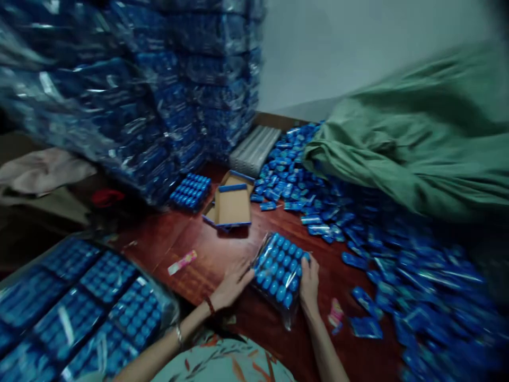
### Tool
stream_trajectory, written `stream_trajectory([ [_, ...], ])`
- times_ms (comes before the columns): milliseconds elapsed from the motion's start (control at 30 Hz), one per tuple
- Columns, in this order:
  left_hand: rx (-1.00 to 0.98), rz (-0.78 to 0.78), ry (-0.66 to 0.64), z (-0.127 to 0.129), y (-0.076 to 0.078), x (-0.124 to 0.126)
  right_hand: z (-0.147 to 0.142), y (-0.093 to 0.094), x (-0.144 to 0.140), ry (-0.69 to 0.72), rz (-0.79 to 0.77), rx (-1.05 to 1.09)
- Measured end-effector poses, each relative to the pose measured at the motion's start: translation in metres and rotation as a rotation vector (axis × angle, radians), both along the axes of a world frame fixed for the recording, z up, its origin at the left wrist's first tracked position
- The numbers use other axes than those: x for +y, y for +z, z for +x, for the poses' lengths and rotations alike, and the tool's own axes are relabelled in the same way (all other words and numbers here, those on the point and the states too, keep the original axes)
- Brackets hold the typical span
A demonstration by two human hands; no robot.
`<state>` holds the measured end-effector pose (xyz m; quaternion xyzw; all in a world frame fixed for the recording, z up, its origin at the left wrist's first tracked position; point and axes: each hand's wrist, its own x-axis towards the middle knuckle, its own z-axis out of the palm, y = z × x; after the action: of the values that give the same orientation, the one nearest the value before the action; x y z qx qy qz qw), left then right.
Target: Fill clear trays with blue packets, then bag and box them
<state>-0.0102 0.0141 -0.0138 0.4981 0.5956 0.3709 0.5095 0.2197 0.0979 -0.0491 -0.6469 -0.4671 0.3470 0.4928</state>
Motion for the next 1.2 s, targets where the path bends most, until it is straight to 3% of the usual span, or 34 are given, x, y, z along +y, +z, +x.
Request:
stream_trajectory([
  [67, -0.044, 0.034, -0.022, -0.001, 0.004, -0.017, -0.026, -0.006, -0.013, 0.028, 0.006, -0.008],
  [133, -0.071, 0.039, 0.072, -0.009, 0.002, -0.037, -0.054, -0.011, -0.032, 0.088, 0.015, 0.002],
  [300, 0.124, -0.046, 0.578, -0.046, -0.016, -0.107, -0.126, -0.011, -0.079, 0.346, 0.019, 0.034],
  [400, 0.074, -0.111, 0.831, -0.067, -0.014, -0.142, -0.168, -0.006, -0.092, 0.593, 0.052, 0.016],
  [467, -0.161, -0.176, 0.869, -0.079, -0.005, -0.159, -0.192, -0.002, -0.097, 0.745, 0.088, -0.001],
  [600, -0.674, -0.157, 0.714, -0.093, 0.003, -0.188, -0.227, 0.0, -0.11, 0.984, 0.156, -0.008],
  [733, -0.786, -0.156, 0.869, -0.092, -0.014, -0.22, -0.236, -0.005, -0.117, 1.106, 0.183, -0.036],
  [900, -0.809, -0.218, 1.175, -0.108, -0.033, -0.253, -0.218, -0.01, -0.098, 0.978, 0.111, -0.087],
  [1100, -0.669, 0.027, 1.607, -0.199, -0.019, -0.251, -0.195, -0.012, -0.085, 1.023, 0.09, -0.128],
  [1200, -0.56, 0.153, 1.693, -0.25, -0.014, -0.237, -0.193, -0.015, -0.086, 1.076, 0.126, -0.159],
])
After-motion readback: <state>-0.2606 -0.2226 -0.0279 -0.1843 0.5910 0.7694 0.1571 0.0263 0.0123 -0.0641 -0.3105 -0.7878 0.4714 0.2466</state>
